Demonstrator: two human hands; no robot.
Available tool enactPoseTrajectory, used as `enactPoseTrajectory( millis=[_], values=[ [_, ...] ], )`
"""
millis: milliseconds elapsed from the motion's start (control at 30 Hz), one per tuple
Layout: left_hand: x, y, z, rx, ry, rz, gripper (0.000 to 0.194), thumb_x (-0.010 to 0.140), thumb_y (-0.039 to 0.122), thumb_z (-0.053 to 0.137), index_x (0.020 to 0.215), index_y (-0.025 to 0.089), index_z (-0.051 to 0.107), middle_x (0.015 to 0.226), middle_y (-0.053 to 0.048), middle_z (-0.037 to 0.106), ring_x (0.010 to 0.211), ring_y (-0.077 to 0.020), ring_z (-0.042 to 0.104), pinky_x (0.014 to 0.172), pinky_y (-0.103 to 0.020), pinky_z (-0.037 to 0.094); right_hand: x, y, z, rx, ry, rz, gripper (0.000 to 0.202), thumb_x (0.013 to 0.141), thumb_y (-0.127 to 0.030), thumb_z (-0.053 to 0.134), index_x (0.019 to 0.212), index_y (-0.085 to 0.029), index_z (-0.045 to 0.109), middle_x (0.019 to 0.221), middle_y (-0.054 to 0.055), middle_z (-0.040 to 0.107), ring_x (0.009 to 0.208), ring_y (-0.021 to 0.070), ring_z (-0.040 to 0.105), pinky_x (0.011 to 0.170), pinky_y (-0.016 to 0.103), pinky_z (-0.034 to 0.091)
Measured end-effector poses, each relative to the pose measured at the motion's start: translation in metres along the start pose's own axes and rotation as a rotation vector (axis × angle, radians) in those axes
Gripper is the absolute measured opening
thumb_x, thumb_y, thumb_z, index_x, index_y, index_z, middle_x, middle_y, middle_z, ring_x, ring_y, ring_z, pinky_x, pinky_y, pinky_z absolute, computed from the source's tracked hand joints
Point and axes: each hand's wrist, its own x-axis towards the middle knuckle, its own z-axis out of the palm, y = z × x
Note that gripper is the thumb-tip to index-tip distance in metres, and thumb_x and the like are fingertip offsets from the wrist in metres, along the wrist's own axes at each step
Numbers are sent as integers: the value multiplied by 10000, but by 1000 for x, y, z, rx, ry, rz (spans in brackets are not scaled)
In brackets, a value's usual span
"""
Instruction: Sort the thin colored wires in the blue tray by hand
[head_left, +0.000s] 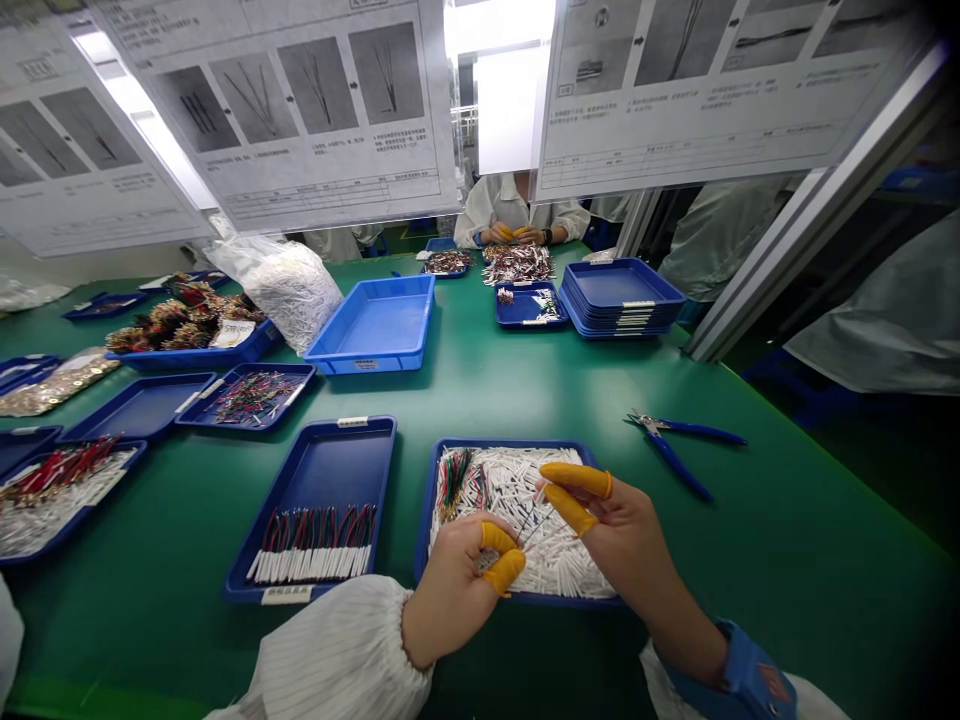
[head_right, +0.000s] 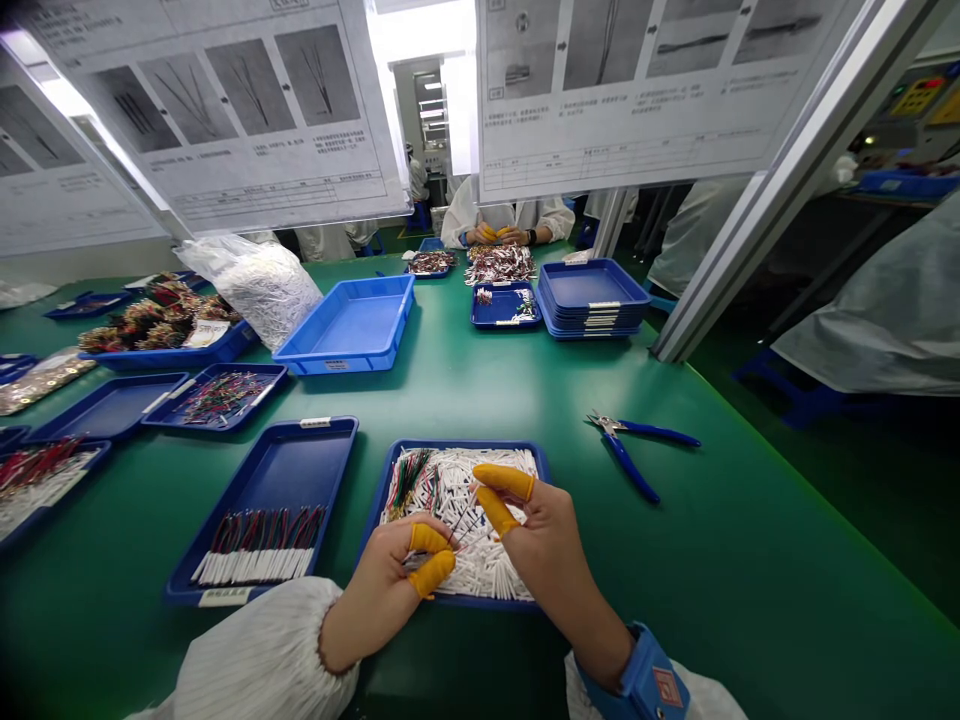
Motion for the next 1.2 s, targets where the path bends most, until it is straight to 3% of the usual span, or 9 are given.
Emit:
enactPoseTrajectory(
  millis=[233,400,700,1033,1200],
  values=[
    [1,-1,-1,-3,32,-22,62,747,138,564,692,141,593,770,-61,638,721,-161,599,678,-247,459,2,1,-3,106,5,62,250,613,-127,666,849,-206,665,746,24,716,742,211,665,729,374,534],
    [0,-2,0,18,52,-36,68,746,161,571,683,140,584,778,-59,631,721,-158,596,677,-246,455,5,-3,-5,215,89,115,215,633,-187,686,845,-198,648,703,11,699,678,165,648,709,336,532],
    [0,-4,0,28,57,-36,65,736,150,578,672,142,578,784,-59,634,728,-157,596,689,-249,452,4,-1,-3,263,149,79,197,635,-191,699,823,-215,647,725,-1,698,652,144,638,681,318,539],
    [0,-2,0,21,59,-39,75,740,153,575,667,137,583,771,-60,633,719,-160,596,684,-251,454,1,1,-3,104,47,-11,194,654,-152,656,837,-217,652,718,9,697,707,182,654,717,357,534],
    [0,-2,-1,-3,78,-59,56,740,149,575,694,139,604,796,-58,638,732,-166,602,688,-257,459,0,6,-1,82,-99,22,249,678,-201,652,925,-218,632,887,51,702,871,221,640,840,416,479]
  ],
)
